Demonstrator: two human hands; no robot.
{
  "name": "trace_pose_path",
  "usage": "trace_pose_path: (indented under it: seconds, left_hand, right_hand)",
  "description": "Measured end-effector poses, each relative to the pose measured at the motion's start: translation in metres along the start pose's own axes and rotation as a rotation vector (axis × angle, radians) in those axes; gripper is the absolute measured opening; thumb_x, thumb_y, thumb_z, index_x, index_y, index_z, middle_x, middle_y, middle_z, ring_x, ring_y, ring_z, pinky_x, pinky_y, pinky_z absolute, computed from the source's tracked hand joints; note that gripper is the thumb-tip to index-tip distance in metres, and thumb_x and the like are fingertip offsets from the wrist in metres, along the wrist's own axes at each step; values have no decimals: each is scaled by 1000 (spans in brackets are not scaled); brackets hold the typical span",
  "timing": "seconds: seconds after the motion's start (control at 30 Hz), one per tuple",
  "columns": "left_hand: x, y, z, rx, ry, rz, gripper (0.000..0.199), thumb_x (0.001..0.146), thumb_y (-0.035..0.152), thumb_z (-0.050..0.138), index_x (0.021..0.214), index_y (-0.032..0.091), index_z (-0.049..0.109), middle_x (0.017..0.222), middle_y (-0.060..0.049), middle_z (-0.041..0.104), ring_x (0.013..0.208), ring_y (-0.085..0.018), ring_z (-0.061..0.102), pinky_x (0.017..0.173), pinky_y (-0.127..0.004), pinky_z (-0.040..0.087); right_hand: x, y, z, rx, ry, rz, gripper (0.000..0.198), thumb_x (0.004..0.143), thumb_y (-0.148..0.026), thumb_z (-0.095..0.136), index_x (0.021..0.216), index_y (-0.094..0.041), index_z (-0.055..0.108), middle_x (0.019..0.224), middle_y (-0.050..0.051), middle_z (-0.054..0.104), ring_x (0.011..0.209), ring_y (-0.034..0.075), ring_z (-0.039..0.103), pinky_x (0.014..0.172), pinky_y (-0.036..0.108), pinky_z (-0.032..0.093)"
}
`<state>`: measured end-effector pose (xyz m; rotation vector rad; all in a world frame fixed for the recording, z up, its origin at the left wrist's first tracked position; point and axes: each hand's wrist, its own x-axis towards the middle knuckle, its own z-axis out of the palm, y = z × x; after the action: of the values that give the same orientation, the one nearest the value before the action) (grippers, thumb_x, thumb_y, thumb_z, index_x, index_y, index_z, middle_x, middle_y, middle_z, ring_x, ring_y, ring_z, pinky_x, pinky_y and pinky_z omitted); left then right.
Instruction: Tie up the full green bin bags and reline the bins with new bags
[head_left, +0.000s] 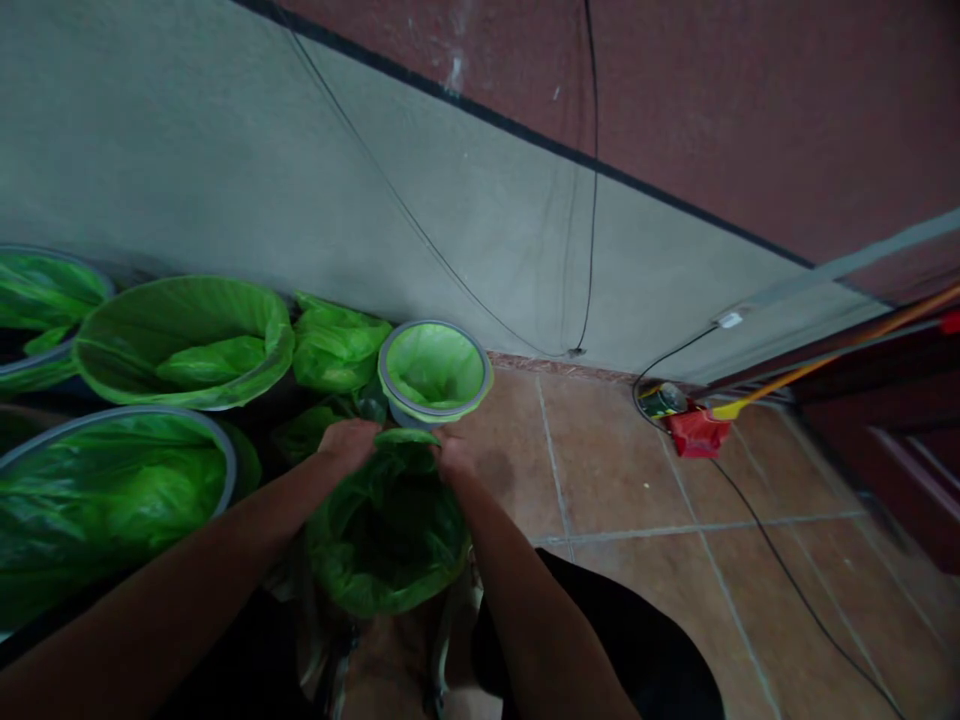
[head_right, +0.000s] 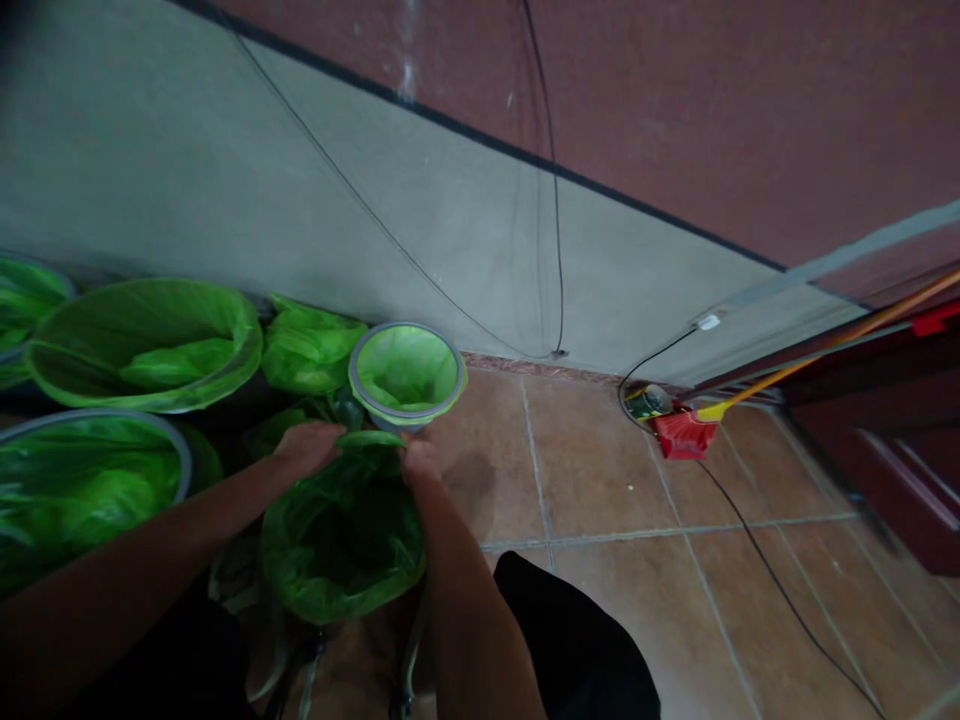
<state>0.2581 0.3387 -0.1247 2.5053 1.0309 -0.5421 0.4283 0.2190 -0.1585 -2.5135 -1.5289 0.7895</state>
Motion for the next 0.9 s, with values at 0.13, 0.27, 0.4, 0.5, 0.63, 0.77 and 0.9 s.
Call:
trace_pose_path:
  seconds: [0.13,0.27,0.4,0.5,0.63,0.77,0.9]
  left_hand:
    - [-1,-6,-3,42,17,-23,36,82,31,56,115,19,66,118,-14,69,114,-28,62,92,-35,48]
    - [-1,-14,-22,-31,2,-104,59,81,54,55,130,21,58,125,-11,67,116,-26,61,92,-30,48]
    - [-2,-21,-40,-63,16,-159,57,88,52,42,126,15,61,127,-13,66,117,-25,61,94,-28,47]
    - [-4,-21,-39,-55,8,-146,49,91,45,38,118,15,66,123,-12,68,114,-24,63,93,-29,47]
    - [-9,-13,-23,-35,-48,-108,44,90,43,43,117,17,66,125,-13,67,116,-27,62,92,-33,49]
    - [-21,-2,-9,-10,-77,-73,33,86,29,49,108,14,69,117,-18,69,110,-31,65,86,-37,52]
    - [-27,4,-12,-15,-69,-91,29,83,29,55,101,12,71,111,-21,71,105,-35,67,81,-41,54]
  right_hand:
    - [-6,0,-5,12,52,88,24,93,-28,53,112,-21,66,104,6,73,95,18,66,81,24,46]
    - [-27,10,-3,78,177,263,25,91,-26,54,111,-18,67,101,10,73,94,21,68,79,26,47]
    - [-60,21,9,185,249,434,29,91,-22,50,114,-13,65,101,13,73,93,24,69,77,28,49]
    - [-78,20,17,217,307,475,44,88,-24,52,130,-10,54,115,18,68,105,27,65,84,32,49]
    - [-85,9,17,164,437,450,58,87,-30,54,139,-7,42,130,25,56,125,34,51,96,42,43]
    - [-71,4,6,153,427,387,48,91,-32,49,132,-9,52,122,23,62,122,34,53,95,41,43]
    - [-34,8,-19,182,435,416,41,95,-29,39,129,-11,56,112,19,69,107,27,65,84,33,48]
